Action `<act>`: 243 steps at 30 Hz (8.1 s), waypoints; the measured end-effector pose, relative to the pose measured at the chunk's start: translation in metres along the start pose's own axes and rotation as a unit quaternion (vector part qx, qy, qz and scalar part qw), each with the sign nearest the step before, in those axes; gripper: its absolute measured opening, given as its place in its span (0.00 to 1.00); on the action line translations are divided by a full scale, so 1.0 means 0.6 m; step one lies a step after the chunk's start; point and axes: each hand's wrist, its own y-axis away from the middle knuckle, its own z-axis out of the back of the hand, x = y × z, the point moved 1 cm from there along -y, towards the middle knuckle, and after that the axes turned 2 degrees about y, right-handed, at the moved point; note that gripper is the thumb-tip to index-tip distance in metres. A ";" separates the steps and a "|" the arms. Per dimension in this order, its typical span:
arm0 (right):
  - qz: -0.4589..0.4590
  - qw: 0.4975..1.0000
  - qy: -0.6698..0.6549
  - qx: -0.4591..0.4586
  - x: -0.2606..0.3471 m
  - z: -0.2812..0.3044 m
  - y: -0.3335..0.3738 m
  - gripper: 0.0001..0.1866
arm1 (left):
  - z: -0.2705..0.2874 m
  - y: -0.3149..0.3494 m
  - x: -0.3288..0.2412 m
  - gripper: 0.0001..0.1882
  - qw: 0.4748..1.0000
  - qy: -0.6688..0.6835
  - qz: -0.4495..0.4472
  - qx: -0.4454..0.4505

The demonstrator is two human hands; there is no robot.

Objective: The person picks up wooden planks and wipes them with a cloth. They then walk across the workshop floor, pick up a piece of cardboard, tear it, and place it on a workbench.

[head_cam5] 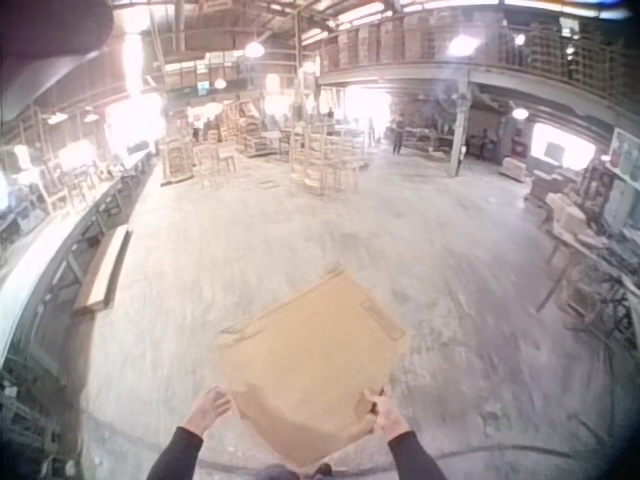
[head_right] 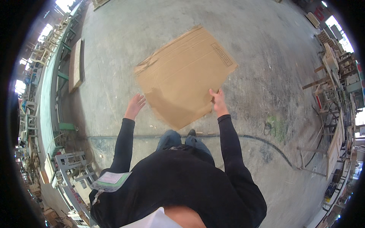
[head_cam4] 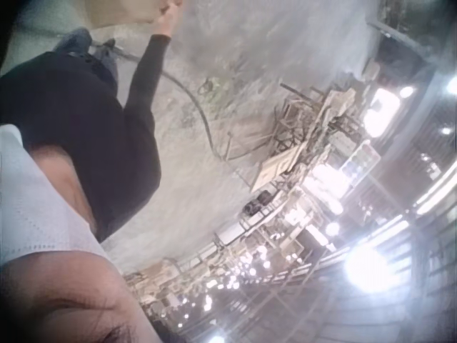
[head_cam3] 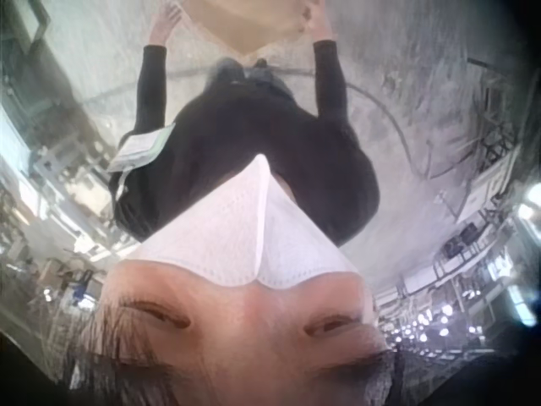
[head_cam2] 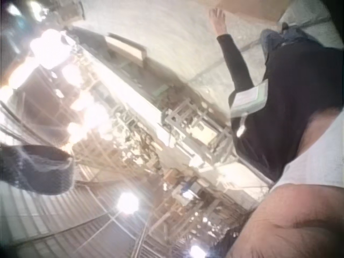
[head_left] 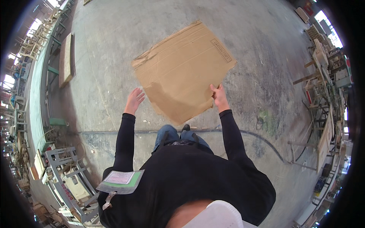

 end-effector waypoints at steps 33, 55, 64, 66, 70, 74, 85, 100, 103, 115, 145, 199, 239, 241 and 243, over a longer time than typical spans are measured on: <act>0.184 0.855 0.475 -0.101 0.617 0.128 -1.391 0.29 | -0.940 -1.179 -0.580 0.28 0.925 -0.180 0.048 0.332; 0.079 0.952 0.103 -0.276 0.785 0.066 -2.184 0.53 | -1.468 -1.998 -0.953 0.26 0.891 -0.174 0.084 0.411; 0.123 0.963 0.018 -0.237 0.960 0.115 -2.431 0.41 | -1.795 -2.309 -0.957 0.31 0.854 -0.216 0.155 0.448; 0.160 0.960 -0.008 -0.229 1.018 0.140 -2.513 0.42 | -1.898 -2.372 -0.972 0.30 0.853 -0.209 0.150 0.454; 0.143 0.944 0.022 -0.295 1.130 0.197 -2.689 0.42 | -2.073 -2.493 -1.016 0.30 0.839 -0.231 0.128 0.475; 0.123 0.925 0.053 -0.354 1.198 0.245 -2.843 0.42 | -2.204 -2.597 -1.045 0.30 0.832 -0.268 0.110 0.473; 0.255 0.865 -0.014 -0.433 1.471 0.425 -3.237 0.42 | -2.618 -2.991 -1.093 0.25 0.776 -0.311 -0.058 0.545; 0.231 0.811 -0.042 -0.536 1.678 0.742 -3.764 0.43 | -3.193 -3.361 -1.073 0.21 0.799 -0.243 -0.015 0.550; 0.217 0.817 -0.023 -0.534 1.728 0.805 -3.957 0.43 | -3.313 -3.443 -1.109 0.19 0.777 -0.317 -0.096 0.536; 0.284 0.891 -0.307 -0.176 1.876 0.891 -4.570 0.39 | -3.741 -3.683 -1.205 0.19 0.613 -0.392 -0.425 0.539; 0.116 0.902 -0.347 -0.229 2.617 1.160 -5.849 0.39 | -4.880 -4.760 -1.148 0.21 0.624 -0.430 -0.537 0.370; 0.037 0.997 0.002 0.063 3.802 1.087 -8.438 0.31 | -6.200 -7.002 -2.110 0.16 0.906 -0.174 -0.126 0.366; -0.137 0.957 -0.100 0.236 4.086 0.259 -10.285 0.23 | -6.096 -8.595 -2.848 0.30 0.996 0.087 0.010 -0.004; -0.150 0.956 -0.049 0.248 4.085 0.174 -10.375 0.23 | -6.076 -8.647 -2.928 0.30 0.988 0.103 -0.078 -0.080; -0.167 0.949 0.036 0.265 4.077 0.096 -10.490 0.22 | -6.001 -8.709 -3.014 0.27 0.957 0.031 -0.172 -0.232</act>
